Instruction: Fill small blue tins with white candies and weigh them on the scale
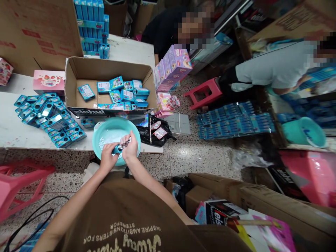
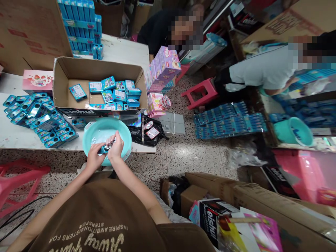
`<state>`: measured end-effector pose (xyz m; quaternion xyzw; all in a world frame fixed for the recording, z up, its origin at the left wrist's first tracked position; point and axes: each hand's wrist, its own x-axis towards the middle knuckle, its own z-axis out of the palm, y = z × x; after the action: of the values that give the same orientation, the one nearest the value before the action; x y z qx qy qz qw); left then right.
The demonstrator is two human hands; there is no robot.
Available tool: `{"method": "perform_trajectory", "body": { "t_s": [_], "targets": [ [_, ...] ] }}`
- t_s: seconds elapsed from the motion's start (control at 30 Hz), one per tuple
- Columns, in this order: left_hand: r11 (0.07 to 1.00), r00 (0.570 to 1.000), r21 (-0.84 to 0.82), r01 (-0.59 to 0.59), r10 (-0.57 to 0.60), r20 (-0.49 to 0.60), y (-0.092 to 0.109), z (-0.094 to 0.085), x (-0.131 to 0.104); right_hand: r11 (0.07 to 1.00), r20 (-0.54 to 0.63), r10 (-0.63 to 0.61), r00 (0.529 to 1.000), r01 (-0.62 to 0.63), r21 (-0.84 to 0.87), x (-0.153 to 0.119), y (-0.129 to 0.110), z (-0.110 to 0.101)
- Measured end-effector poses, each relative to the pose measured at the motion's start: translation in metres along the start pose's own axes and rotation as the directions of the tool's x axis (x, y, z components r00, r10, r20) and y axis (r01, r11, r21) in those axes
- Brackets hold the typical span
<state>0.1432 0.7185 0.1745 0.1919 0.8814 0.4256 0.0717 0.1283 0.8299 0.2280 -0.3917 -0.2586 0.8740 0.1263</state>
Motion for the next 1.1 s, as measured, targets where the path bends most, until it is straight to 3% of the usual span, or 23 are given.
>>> {"method": "perform_trajectory", "body": {
  "t_s": [0.13,0.27,0.5,0.8,1.1],
  "targets": [
    [0.996,0.999,-0.072,0.044,-0.044,-0.004,0.000,0.000,-0.001,1.000,0.002,0.020,1.000,-0.020,0.016,-0.003,-0.001,0.003],
    [0.991,0.998,-0.125,0.052,-0.055,-0.024,-0.003,0.001,-0.001,0.998,0.052,-0.059,0.997,0.061,-0.029,-0.007,0.002,0.007],
    [0.993,0.999,-0.111,0.038,-0.041,-0.026,0.000,-0.005,0.002,0.988,0.035,-0.144,0.989,0.145,-0.045,-0.007,0.006,0.009],
    [0.992,0.994,-0.097,0.081,-0.087,-0.059,-0.013,-0.011,0.002,0.987,-0.021,-0.105,0.994,0.102,-0.122,-0.010,0.017,0.015],
    [0.997,0.998,-0.074,-0.027,0.032,0.055,-0.019,-0.028,0.017,0.996,-0.067,-0.081,0.994,0.078,-0.043,-0.009,0.020,0.025]
  ]
}}
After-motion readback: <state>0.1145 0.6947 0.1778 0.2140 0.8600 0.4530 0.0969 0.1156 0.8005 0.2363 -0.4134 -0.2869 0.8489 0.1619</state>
